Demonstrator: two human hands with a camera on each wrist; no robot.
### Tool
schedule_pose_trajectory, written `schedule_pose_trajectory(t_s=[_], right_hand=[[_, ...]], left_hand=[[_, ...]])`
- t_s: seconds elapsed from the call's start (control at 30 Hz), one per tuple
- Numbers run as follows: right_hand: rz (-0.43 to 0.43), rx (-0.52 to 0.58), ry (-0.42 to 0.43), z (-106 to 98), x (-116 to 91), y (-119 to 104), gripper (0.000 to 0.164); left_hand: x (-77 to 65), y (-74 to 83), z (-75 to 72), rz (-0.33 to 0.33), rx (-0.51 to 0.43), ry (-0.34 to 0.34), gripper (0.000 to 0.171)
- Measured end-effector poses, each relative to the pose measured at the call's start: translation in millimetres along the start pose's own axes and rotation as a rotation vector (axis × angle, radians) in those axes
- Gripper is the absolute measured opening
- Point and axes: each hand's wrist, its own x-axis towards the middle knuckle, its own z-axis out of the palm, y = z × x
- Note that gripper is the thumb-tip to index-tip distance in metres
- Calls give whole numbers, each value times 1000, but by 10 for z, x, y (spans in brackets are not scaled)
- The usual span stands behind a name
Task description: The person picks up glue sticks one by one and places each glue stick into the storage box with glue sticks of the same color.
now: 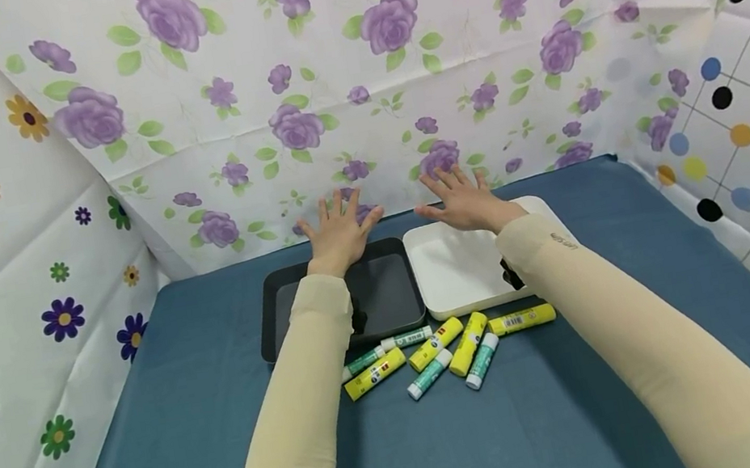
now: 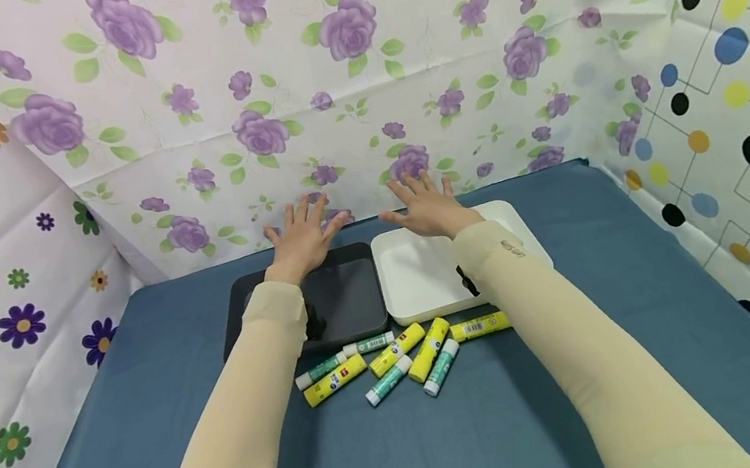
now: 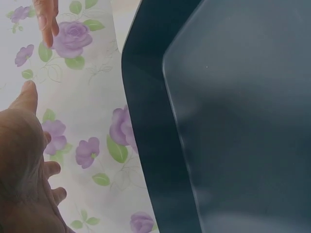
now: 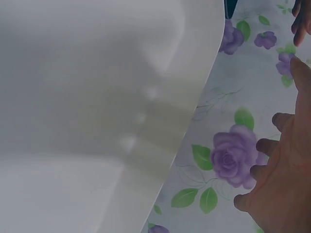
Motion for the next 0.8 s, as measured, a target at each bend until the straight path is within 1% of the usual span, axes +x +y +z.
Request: schedule_pose_trajectory(t_s=[0.13,0.17,0.23,0.37,0.4,0.6,0.73,0.8], right_hand=[[-12,4,2,-16,-16,-2,89],[-14,6,1,-20,-19,-3,90],[-23,13,0,-27,-33,-11,91],[-44,26,1,-35,-62,-24,87],[-49,31,1,-38,-72,-29,86],[-73,46,9,-35,-106,-45,85],[-102,50,7,-3,-118,-24,89],[-118,55,8,5,-130,-13,92]], left_hand=[[-40,11,-28,22,-2,30,78],[-25,-4,-28,29,-2,27,80],[-44,-2,-46,41,-12,29,80],[-65,-7,-77,66,-33,29,80],[-85,3,-86,67,-37,33,78],[-43,-65,-70,67,-27,9,79],[-37,-111,-59,74,-37,15,82],[-61,-117,-75,81,-52,18,82]])
